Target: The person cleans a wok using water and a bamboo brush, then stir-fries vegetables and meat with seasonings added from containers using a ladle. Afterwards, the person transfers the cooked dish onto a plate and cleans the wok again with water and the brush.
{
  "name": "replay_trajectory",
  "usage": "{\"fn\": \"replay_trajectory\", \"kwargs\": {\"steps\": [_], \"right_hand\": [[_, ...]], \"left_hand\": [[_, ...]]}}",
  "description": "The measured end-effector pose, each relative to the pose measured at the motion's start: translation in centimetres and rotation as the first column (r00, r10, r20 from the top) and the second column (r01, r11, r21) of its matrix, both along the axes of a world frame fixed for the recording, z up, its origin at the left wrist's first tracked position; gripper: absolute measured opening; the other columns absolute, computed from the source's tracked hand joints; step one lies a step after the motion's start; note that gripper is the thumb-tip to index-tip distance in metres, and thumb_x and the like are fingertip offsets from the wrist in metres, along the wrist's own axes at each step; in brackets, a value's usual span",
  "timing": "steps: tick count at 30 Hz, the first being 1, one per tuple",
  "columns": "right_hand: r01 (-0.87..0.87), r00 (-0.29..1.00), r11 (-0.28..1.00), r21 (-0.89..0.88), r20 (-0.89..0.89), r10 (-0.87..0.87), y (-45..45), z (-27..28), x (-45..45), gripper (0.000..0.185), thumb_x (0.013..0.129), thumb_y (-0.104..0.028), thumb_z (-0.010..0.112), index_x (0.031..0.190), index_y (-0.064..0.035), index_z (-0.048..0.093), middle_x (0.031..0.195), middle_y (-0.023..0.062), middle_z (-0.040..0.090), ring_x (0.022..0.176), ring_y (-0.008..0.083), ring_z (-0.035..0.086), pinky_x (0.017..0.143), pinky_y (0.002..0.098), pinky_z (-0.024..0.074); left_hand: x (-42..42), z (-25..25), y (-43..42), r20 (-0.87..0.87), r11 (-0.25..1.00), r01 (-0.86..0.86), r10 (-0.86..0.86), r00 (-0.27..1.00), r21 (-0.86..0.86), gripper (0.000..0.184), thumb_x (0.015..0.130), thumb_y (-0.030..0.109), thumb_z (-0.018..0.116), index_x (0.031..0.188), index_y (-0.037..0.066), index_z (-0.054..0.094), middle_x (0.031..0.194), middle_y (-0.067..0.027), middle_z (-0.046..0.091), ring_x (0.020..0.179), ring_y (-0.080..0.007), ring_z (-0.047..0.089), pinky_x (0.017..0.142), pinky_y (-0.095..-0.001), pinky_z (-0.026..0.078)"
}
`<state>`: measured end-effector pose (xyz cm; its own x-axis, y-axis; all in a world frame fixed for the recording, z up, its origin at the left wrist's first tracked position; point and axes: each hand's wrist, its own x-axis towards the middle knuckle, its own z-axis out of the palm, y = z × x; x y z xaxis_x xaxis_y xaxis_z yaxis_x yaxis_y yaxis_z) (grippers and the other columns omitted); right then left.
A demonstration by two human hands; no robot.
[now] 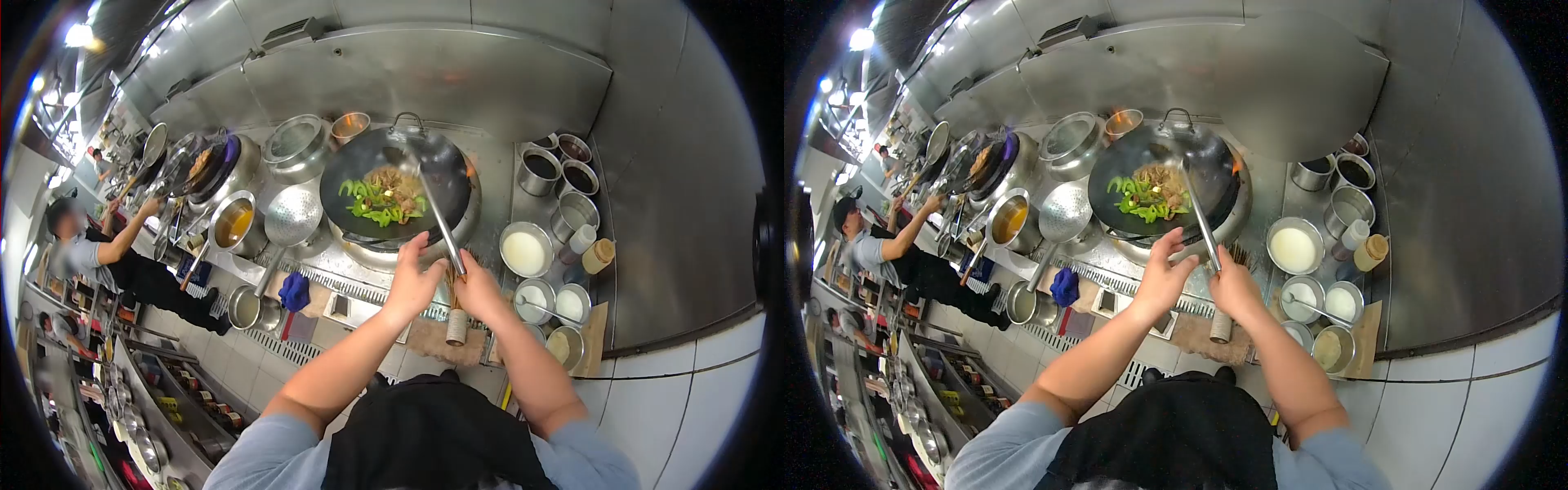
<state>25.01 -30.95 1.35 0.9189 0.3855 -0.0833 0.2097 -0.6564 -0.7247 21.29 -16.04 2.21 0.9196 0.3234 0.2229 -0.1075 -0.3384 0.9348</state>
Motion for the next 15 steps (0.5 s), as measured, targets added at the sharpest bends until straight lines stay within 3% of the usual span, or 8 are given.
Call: {"fn": "replay_trajectory", "kwargs": {"steps": [3,4,9,11,12,13,15], "right_hand": [[0.044,0.998,0.998,-0.046,-0.036,-0.045,1.5,-0.2,1.7,0.06,0.082,-0.013,0.052,0.14,-0.0058,0.037,0.097,0.0262,0.064,0.088,0.0419,0.062,0.078,0.0501,0.0482],[0.09,0.996,0.995,-0.036,0.013,-0.09,2.1,-1.4,2.4,0.052,0.085,-0.016,0.051,0.135,-0.0058,0.044,0.097,0.0203,0.067,0.087,0.0364,0.065,0.076,0.046,0.0498],[0.098,0.94,0.968,0.231,-0.34,-0.014,4.4,-4.3,4.0,0.024,0.09,-0.023,0.049,0.108,-0.008,0.047,0.083,0.0104,0.056,0.075,0.0265,0.058,0.069,0.0429,0.0461],[0.125,0.856,0.927,0.353,-0.511,0.079,5.0,-4.9,4.9,0.017,0.091,-0.025,0.048,0.097,-0.0089,0.048,0.078,0.0064,0.052,0.07,0.0225,0.055,0.067,0.0417,0.0446],[0.159,0.813,0.896,0.414,-0.57,0.119,5.1,-5.3,5.0,0.017,0.092,-0.027,0.047,0.092,-0.0093,0.048,0.075,0.0044,0.05,0.068,0.0206,0.054,0.065,0.041,0.0439],[0.192,0.791,0.86,0.472,-0.593,0.149,5.2,-5.8,4.8,0.02,0.093,-0.028,0.047,0.087,-0.0098,0.049,0.072,0.0024,0.048,0.066,0.0186,0.052,0.064,0.0404,0.0431],[0.186,0.876,0.777,0.602,-0.46,0.146,6.0,-7.9,3.7,0.03,0.096,-0.035,0.044,0.081,-0.0099,0.05,0.07,0.0007,0.048,0.063,0.0164,0.05,0.062,0.0388,0.0426]], "left_hand": [[-1.5,4.4,-0.8,0.099,0.995,0.079,-0.085,0.991,0.067,0.044,0.08,0.004,0.062,0.122,-0.002,0.05,0.113,-0.0162,0.051,0.104,-0.0251,0.054,0.091,-0.0357,0.044],[-1.5,4.9,-1.2,0.146,0.988,0.126,-0.138,0.98,0.084,0.043,0.08,0.003,0.062,0.122,0.003,0.052,0.111,-0.0102,0.054,0.103,-0.019,0.054,0.088,-0.0333,0.043],[1.7,6.4,-5.9,0.149,0.907,0.388,-0.411,0.899,0.164,0.034,0.08,0.0,0.06,0.114,0.001,0.057,0.1,-0.0095,0.058,0.092,-0.0187,0.058,0.082,-0.0299,0.046],[4.1,5.2,-8.8,-0.001,0.781,0.55,-0.576,0.818,0.295,0.031,0.08,0.001,0.062,0.111,0.0,0.059,0.096,-0.0099,0.059,0.086,-0.0188,0.06,0.077,-0.0303,0.048],[5.6,3.3,-10.8,-0.074,0.769,0.604,-0.604,0.794,0.21,0.032,0.079,0.004,0.065,0.11,-0.002,0.06,0.096,-0.0124,0.061,0.083,-0.02,0.062,0.075,-0.0315,0.049],[6.8,3.7,-12.7,-0.189,0.666,0.676,-0.654,0.733,0.316,0.038,0.079,0.01,0.068,0.114,-0.003,0.059,0.102,-0.0165,0.063,0.09,-0.0244,0.063,0.08,-0.0329,0.05],[9.5,1.0,-17.2,-0.238,0.566,0.747,-0.717,0.655,0.35,0.051,0.077,0.019,0.072,0.118,-0.006,0.056,0.108,-0.0205,0.063,0.097,-0.0289,0.063,0.085,-0.0345,0.05]]}}
